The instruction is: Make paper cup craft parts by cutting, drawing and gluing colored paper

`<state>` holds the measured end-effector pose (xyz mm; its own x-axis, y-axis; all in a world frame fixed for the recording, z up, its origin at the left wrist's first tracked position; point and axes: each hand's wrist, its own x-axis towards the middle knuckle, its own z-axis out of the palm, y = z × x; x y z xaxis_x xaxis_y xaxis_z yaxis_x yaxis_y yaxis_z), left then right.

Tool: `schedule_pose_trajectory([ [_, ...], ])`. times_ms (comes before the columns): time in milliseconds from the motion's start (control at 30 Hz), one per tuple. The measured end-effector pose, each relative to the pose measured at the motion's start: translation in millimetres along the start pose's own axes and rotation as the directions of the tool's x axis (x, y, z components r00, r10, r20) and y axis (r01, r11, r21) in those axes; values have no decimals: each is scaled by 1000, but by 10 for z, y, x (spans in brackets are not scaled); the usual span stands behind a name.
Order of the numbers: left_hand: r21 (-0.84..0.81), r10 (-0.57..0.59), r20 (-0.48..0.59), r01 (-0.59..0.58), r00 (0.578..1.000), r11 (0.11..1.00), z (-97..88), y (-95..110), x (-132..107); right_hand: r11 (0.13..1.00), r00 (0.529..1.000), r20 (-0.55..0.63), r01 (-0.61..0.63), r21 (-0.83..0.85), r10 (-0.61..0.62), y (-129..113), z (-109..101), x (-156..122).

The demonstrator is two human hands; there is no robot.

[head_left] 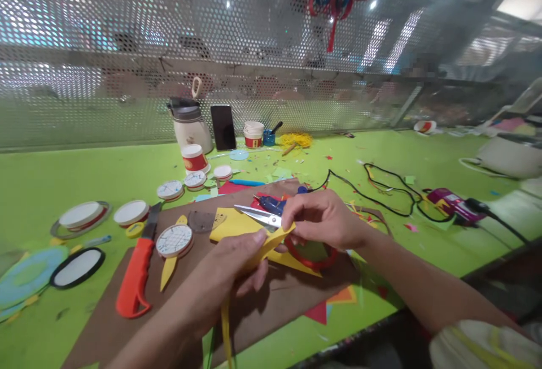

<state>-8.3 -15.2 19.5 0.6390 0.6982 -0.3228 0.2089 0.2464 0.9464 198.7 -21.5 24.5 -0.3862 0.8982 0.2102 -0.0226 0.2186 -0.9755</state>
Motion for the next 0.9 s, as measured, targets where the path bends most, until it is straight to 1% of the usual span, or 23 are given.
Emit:
schedule_pose_trajectory([
  [100, 88, 15, 14, -16, 1000, 996, 9, 9, 3, 998, 1000, 14, -19, 62, 18, 6, -21, 5],
  [267, 113, 27, -9, -26, 1000, 993, 25, 18, 26, 988, 997, -4, -79, 132, 80, 57, -28, 21],
  [467, 175, 77, -64, -64, 995, 982, 66, 11, 25, 962, 990, -34, -128, 241, 140, 134, -14, 38],
  [600, 168, 77, -75, -64, 994, 984, 71, 5, 35, 963, 989, -29, -132, 233, 143, 158, -20, 40],
  [800, 201, 107, -144, -77, 984, 977, 61, 4, 63, 977, 990, -48, -123, 173, 133, 138, -20, 46],
  [900, 225, 144, -168, -105, 975, 969, 62, -17, 66, 975, 989, 15, -145, 169, 145, 98, -16, 47],
])
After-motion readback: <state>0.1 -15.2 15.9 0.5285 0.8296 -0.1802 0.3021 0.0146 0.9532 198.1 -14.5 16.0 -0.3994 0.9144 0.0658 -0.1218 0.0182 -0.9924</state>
